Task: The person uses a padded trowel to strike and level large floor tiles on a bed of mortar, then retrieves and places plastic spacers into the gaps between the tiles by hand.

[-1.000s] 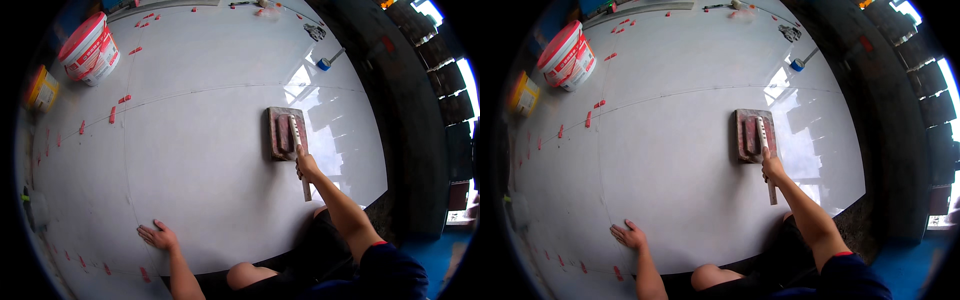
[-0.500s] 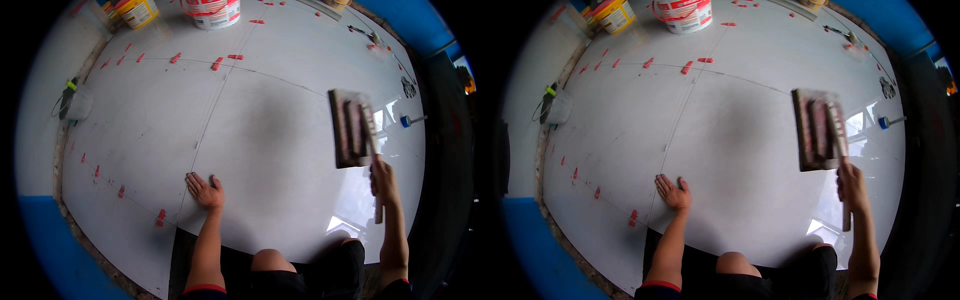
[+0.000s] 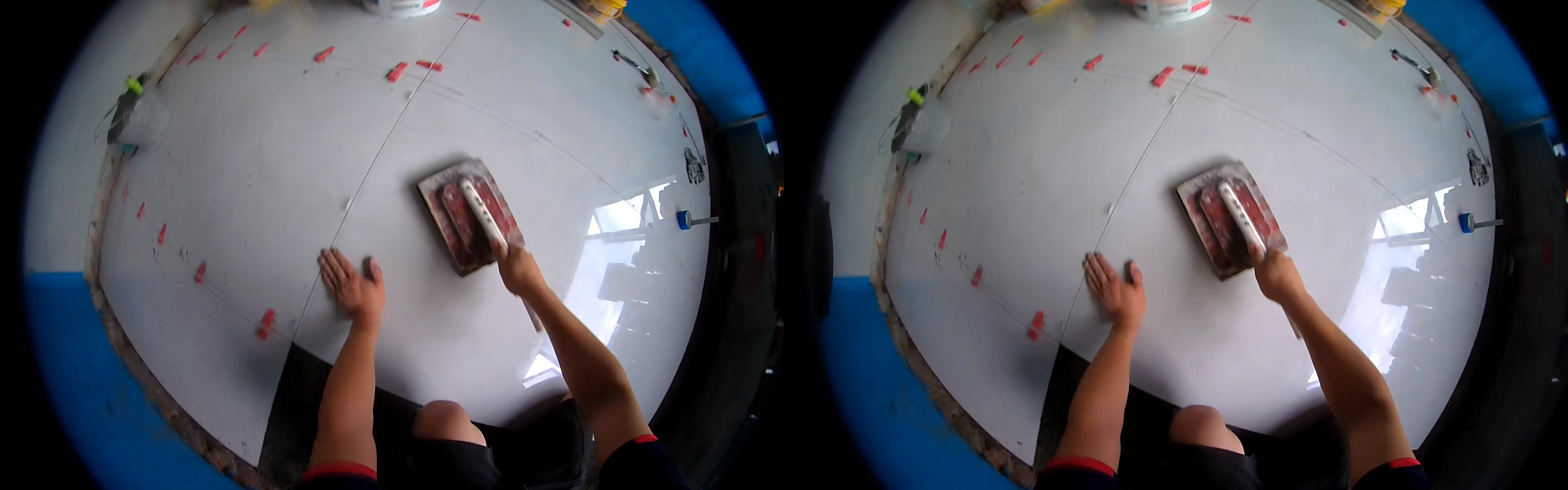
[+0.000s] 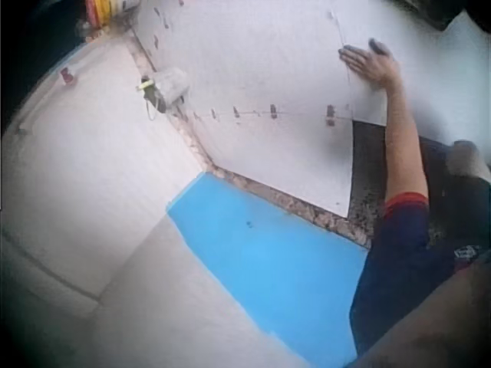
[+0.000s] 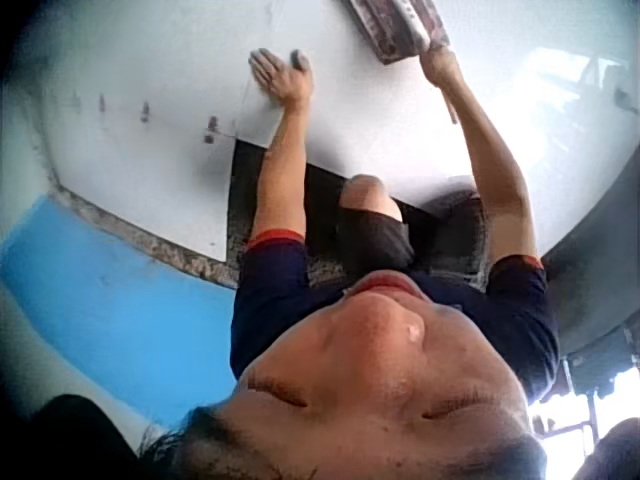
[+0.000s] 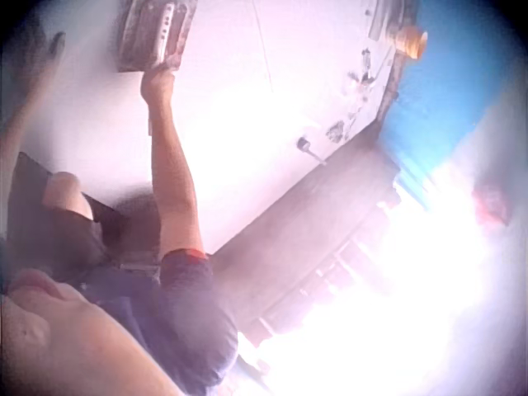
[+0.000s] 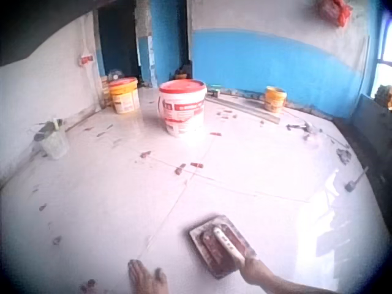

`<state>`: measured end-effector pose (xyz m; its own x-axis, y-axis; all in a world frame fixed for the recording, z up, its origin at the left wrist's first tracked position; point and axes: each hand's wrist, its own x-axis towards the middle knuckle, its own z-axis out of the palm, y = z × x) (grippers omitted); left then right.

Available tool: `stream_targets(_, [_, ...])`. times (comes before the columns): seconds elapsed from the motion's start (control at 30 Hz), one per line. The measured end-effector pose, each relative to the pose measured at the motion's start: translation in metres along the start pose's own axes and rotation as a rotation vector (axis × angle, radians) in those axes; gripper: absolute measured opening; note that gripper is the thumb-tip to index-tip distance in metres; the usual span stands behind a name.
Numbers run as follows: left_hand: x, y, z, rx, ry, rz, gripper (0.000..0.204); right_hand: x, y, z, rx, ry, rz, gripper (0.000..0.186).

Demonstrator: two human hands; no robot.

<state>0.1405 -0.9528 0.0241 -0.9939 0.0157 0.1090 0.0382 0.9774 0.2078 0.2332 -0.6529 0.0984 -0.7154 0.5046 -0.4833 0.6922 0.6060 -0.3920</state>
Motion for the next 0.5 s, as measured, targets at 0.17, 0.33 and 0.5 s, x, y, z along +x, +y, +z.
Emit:
stream_targets(0.17, [-0.003,-0.004,0.007,-0.002,0.006,-0.024,0.083,-0.005,-0.025,-0.001,0.032,-0.060,-0.009,0.078])
stream_targets(0.33, [-0.002,-0.006,0.012,-0.116,0.008,0.002,0.089,-0.091,0.012,0.027,0.457,-0.158,0.090,0.063])
stream_targets(0.5, [-0.011,-0.017,0.010,-0.166,0.070,0.140,0.090,-0.242,0.101,0.074,0.801,-0.269,0.233,0.060])
